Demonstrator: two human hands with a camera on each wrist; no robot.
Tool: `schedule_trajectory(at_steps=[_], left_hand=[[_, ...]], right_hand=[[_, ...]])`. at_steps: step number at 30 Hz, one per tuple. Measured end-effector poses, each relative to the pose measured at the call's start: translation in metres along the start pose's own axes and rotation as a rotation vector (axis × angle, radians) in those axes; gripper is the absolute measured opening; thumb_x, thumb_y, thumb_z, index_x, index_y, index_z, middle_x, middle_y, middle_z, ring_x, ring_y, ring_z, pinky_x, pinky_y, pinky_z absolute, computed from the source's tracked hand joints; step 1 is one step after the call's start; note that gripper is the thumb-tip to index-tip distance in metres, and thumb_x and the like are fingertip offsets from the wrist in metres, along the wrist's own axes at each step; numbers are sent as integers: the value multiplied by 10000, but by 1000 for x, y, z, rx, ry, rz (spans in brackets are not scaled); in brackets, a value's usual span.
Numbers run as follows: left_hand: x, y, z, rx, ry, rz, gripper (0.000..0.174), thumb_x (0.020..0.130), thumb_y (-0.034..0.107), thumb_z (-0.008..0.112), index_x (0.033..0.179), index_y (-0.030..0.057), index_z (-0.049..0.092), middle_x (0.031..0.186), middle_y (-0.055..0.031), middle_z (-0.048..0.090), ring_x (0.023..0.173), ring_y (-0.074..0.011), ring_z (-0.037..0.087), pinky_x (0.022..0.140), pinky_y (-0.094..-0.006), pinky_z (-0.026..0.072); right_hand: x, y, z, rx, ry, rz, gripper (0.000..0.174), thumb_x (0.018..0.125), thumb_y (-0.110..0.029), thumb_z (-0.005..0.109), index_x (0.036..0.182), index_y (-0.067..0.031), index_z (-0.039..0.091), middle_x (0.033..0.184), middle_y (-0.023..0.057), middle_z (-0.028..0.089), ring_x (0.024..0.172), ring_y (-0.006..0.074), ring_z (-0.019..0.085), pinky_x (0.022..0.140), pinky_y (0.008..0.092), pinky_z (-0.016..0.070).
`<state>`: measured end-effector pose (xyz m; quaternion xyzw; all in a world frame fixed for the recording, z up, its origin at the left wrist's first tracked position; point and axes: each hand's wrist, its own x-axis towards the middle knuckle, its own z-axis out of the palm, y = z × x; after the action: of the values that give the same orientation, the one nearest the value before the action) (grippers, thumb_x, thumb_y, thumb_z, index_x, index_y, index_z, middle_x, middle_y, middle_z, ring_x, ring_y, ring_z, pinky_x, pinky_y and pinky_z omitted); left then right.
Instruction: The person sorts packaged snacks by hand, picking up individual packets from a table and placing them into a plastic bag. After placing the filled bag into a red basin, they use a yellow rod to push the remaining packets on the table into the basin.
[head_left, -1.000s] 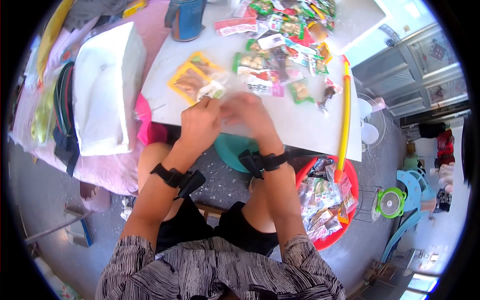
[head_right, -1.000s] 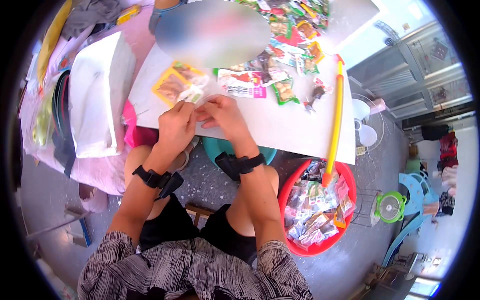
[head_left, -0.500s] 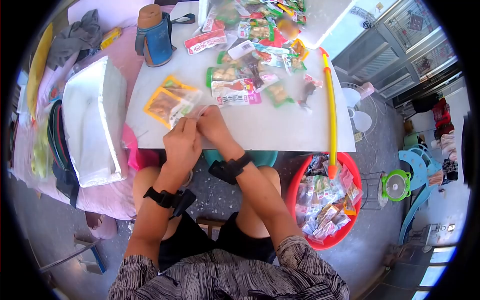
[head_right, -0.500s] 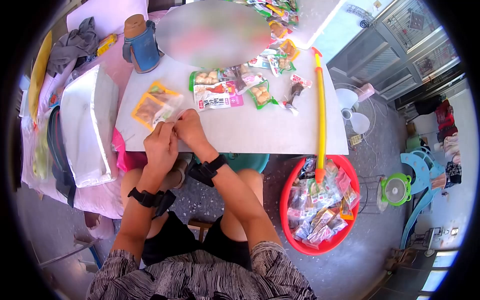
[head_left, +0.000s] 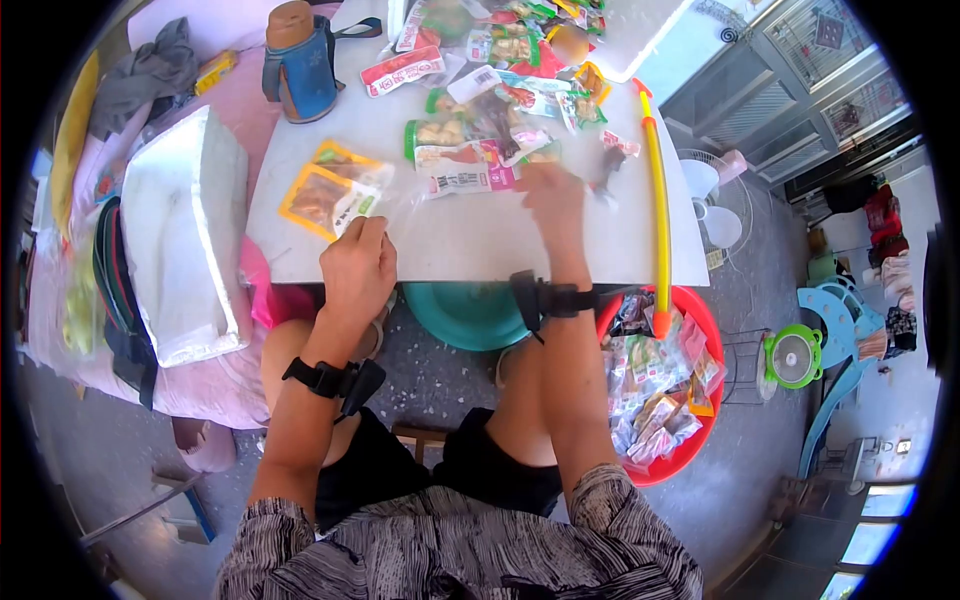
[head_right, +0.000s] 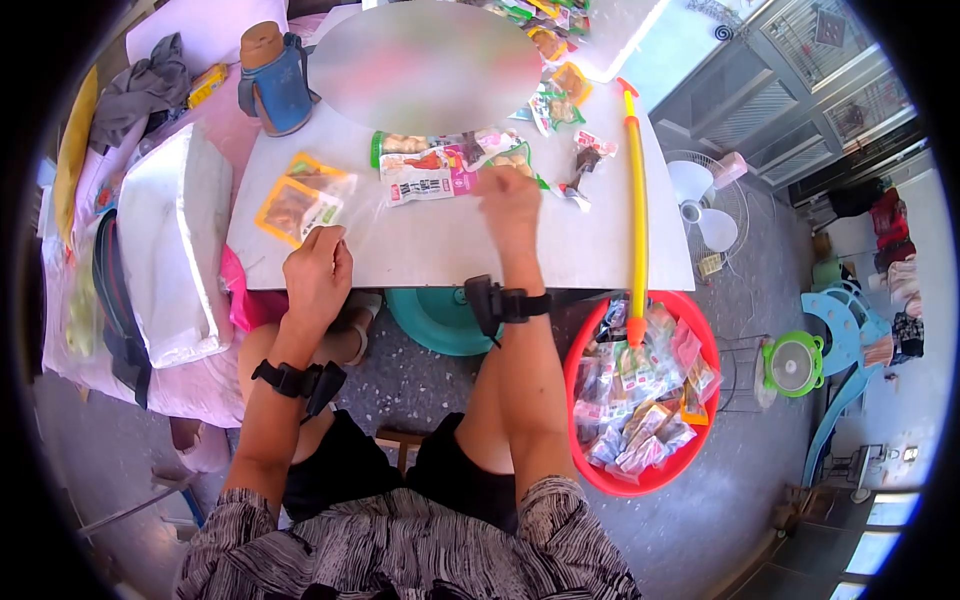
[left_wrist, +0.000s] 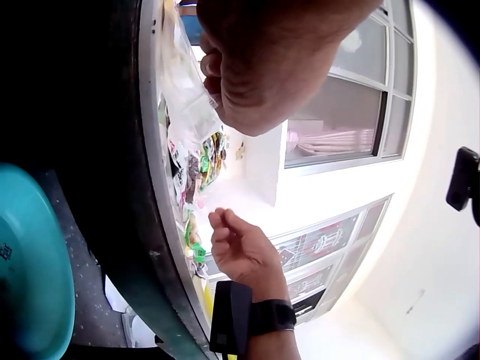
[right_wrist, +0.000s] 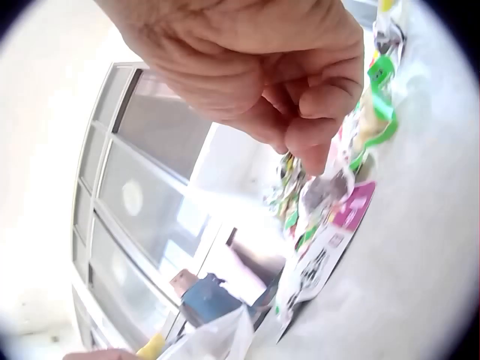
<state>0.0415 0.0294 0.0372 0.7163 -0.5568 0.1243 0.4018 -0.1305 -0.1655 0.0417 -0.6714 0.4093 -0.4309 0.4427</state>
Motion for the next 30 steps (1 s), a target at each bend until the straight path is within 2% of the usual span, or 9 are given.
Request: schedule_trajectory(at_steps=[3,6,9,12,16,19,22,26,30], left_hand=[[-2,-4,4,3,-89,-47,166,754,-16,590,915,20,580,804,-180,614,643,-361,610,555,-411,484],[-3,-5,7,47,-186,-65,169,757,18,610,923,20,578,820,-185,612,677,-370,614,583,-431,486],[-1,-2,6,70,-225,-100,196,766,51,622,954,17,580,830,-188,612,698,-378,614,604,-448,488],[1,-2,6,87,-185,-45,113,794,89,605,858,20,543,755,-160,584,651,-347,612,565,-435,493],[0,-8,11,104,-216,-25,94,802,90,594,843,16,552,760,-163,593,654,-354,614,569,-438,494],[1,-10,13,122,-244,-18,79,791,81,589,816,13,557,757,-164,597,654,-360,614,572,-443,495],[1,-11,15,119,-241,-22,69,776,73,587,786,12,556,754,-164,600,657,-363,615,576,-448,496],[2,-12,16,104,-242,-31,62,768,68,583,762,13,557,753,-166,606,662,-365,617,582,-451,498],[1,-16,19,87,-222,-30,56,770,65,572,749,15,558,738,-172,608,668,-366,619,589,-456,498]], right_hand=[[14,25,-23,-301,252,-199,168,810,-159,631,872,-19,702,728,127,674,596,212,620,597,332,502],[20,34,-34,-554,315,-175,220,807,-182,634,957,-32,691,919,166,670,826,294,643,760,416,501],[27,54,-30,-730,235,-370,308,806,-200,633,1092,-89,653,1077,156,634,1003,302,593,875,465,445],[36,77,-19,-987,60,-289,394,801,-216,638,1189,-157,603,1166,161,596,1065,321,555,940,474,398],[27,31,-26,-978,-170,-125,372,800,-200,644,1163,-136,592,1160,186,576,1045,360,548,948,448,387],[4,30,-53,-689,205,-412,373,789,-172,669,1136,-62,590,1116,176,595,1034,351,550,920,445,399],[-9,32,-110,-955,539,-208,429,778,-192,702,1140,1,580,1084,199,591,1012,395,535,886,462,433],[-29,23,-147,-1191,445,231,439,770,-278,682,1071,26,580,1088,210,587,1028,429,537,841,473,485],[-28,30,-164,-1234,380,356,435,751,-276,666,1057,23,583,1034,208,608,958,418,589,820,472,502]])
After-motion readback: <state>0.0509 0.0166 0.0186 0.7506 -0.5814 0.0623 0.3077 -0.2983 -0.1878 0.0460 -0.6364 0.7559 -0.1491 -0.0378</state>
